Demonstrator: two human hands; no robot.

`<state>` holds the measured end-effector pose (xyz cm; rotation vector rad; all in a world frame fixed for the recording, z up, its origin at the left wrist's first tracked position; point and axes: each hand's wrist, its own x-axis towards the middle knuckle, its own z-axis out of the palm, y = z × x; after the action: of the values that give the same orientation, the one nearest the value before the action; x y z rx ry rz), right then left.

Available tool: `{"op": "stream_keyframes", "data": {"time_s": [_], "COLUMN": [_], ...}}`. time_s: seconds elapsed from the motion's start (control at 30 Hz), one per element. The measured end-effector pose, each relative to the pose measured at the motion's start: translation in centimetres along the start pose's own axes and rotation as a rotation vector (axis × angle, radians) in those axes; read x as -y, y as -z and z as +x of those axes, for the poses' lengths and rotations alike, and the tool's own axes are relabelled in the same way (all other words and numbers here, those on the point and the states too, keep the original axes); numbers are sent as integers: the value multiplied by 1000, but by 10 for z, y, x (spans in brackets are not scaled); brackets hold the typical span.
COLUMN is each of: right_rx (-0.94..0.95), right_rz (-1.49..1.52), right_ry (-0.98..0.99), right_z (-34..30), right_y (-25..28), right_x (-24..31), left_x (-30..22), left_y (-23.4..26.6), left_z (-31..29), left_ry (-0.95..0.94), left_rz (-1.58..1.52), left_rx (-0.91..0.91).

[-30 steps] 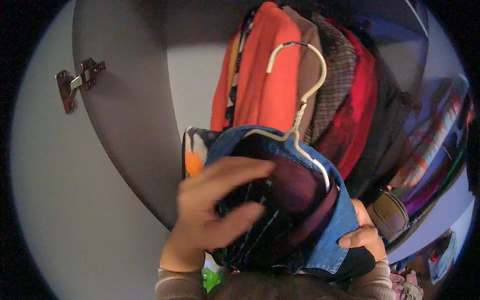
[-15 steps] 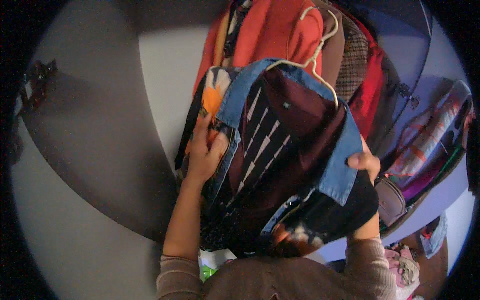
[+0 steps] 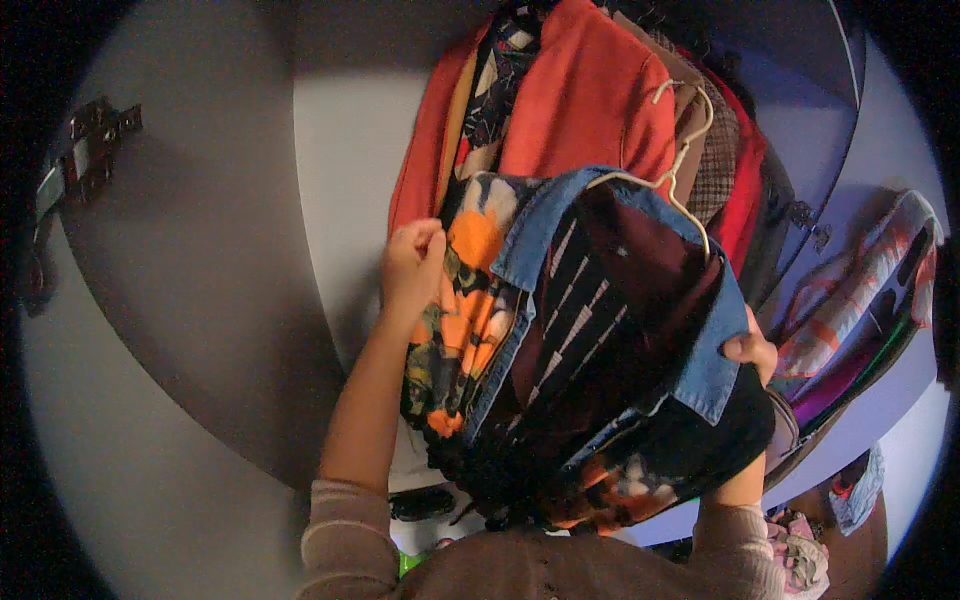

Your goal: The person picks up garments from a bed, places them on hangers, and hangs them in a closet. They handle several shirts and tops, including a floral-patterned top and a yellow shirt, and button the yellow shirt before hanging it.

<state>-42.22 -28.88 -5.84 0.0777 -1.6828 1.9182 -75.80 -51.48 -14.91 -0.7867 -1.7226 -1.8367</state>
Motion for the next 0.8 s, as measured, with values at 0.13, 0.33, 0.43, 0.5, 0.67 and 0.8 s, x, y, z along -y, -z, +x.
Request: {"op": "stream_keyframes", "data": {"time_s": [0.13, 0.33, 0.43, 0.5, 0.67, 0.8], "right_rx": [-69, -14, 10, 13, 73, 155], "right_rz": [16, -49, 16, 47, -4, -343], "right_ry": [40, -31, -44, -52, -65, 31], "right_z": [5, -10, -14, -17, -14, 24], "right_y": [-34, -59, -63, -70, -104, -123], "right_x": [5, 26, 32, 36, 49, 60], "left_x": [-6, 3, 28, 43, 35, 12], "left_y": [-25, -49, -41, -32, 14, 44], "left_z": [87, 142, 159, 161, 170, 179], "left_ry": [-342, -90, -34, -71, -237, -342], "left_rz": [385, 617, 490, 325, 284, 349], "left_rx": [-149, -156, -98, -195, -398, -429]}}
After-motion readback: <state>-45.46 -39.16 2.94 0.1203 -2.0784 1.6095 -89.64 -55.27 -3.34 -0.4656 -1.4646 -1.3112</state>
